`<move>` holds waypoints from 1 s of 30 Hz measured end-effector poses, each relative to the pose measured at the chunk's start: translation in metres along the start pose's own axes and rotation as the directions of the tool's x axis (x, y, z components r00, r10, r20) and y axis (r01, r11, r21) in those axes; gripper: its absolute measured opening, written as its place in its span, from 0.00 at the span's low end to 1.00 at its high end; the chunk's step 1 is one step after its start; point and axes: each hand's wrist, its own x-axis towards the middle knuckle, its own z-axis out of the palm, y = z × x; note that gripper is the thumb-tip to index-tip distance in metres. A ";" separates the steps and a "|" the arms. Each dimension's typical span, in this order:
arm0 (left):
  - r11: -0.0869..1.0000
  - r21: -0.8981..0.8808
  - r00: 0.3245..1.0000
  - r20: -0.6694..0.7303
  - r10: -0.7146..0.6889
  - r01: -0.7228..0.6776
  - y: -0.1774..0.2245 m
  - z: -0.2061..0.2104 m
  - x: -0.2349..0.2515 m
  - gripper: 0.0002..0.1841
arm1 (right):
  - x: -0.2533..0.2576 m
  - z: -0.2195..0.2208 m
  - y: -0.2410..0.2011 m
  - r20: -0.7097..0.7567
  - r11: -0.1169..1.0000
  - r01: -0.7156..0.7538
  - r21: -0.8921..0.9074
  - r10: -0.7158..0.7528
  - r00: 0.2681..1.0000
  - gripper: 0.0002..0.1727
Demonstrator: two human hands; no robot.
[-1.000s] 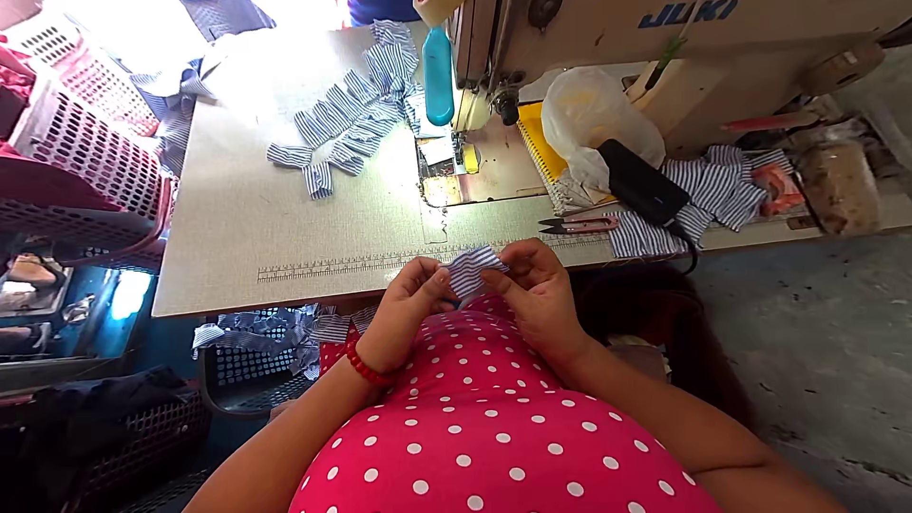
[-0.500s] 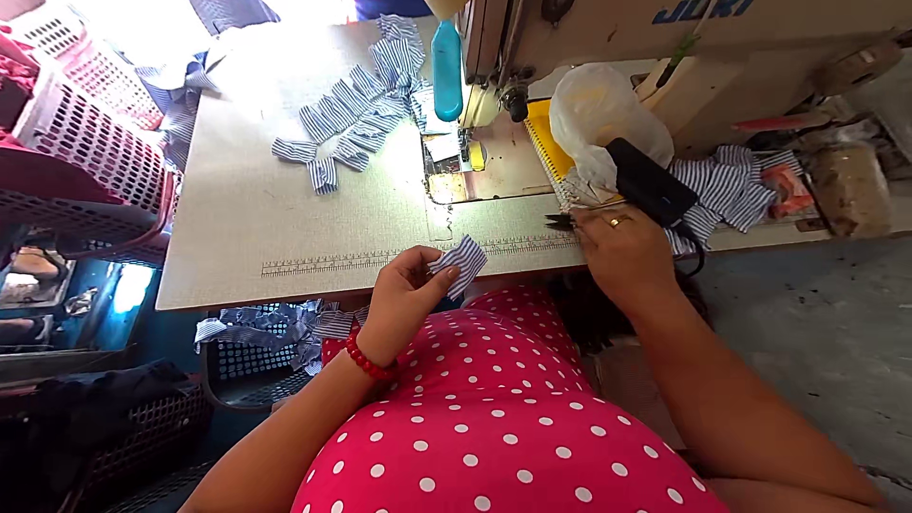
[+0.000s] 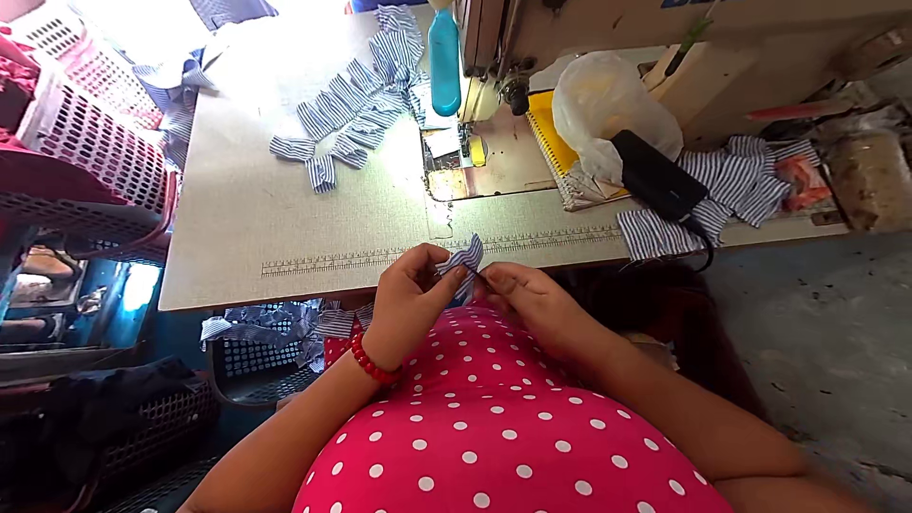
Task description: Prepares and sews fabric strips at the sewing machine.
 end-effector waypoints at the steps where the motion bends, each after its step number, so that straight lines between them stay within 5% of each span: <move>1: 1.000 0.007 1.000 0.008 -0.004 0.004 0.000 0.000 -0.001 0.07 | 0.001 0.001 0.000 0.004 0.999 -0.001 0.036 0.001 1.000 0.18; 9: 1.000 0.013 0.998 0.062 0.002 -0.003 -0.003 0.000 -0.001 0.06 | 0.004 0.007 0.000 -0.007 0.986 0.024 0.163 -0.024 1.000 0.18; 13: 0.993 0.110 0.996 0.080 0.028 -0.037 -0.005 -0.003 0.000 0.04 | 0.001 0.007 0.003 0.021 0.959 0.140 0.245 -0.150 0.988 0.16; 15: 0.991 0.131 0.997 0.071 0.029 -0.038 -0.007 -0.005 0.000 0.04 | -0.002 -0.001 0.000 -0.004 0.962 0.239 0.136 -0.240 0.971 0.17; 16: 0.989 0.137 0.997 0.065 0.041 -0.050 -0.008 -0.007 0.000 0.05 | -0.003 -0.010 -0.002 -0.066 0.954 0.292 -0.066 -0.296 0.953 0.18; 17: 0.985 0.151 0.996 0.060 0.073 -0.081 -0.009 -0.008 -0.001 0.06 | -0.003 -0.022 -0.004 -0.129 0.882 0.304 -0.361 -0.370 0.920 0.16; 19: 0.958 0.209 0.981 0.056 0.188 -0.195 -0.009 -0.010 -0.001 0.07 | -0.001 -0.049 -0.010 -0.205 0.531 0.090 -0.842 -0.470 0.859 0.20; 21: 0.899 0.275 0.940 0.076 0.332 -0.340 -0.008 -0.013 -0.001 0.11 | 0.007 -0.074 -0.005 -0.238 0.229 -0.140 -0.963 -0.483 0.843 0.25; 23: 0.842 0.322 0.899 0.087 0.429 -0.433 -0.005 -0.014 0.000 0.13 | 0.014 -0.091 0.003 -0.222 0.084 -0.209 -0.974 -0.507 0.833 0.23; 26: 0.780 0.372 0.855 0.083 0.512 -0.503 -0.002 -0.014 0.001 0.12 | 0.011 -0.086 0.000 -0.091 0.096 -0.038 -0.995 -0.636 0.766 0.21; 30: 0.754 0.369 0.828 0.089 0.553 -0.543 0.000 -0.012 0.001 0.11 | 0.002 -0.035 -0.009 0.015 0.413 0.410 -0.813 -0.689 0.724 0.18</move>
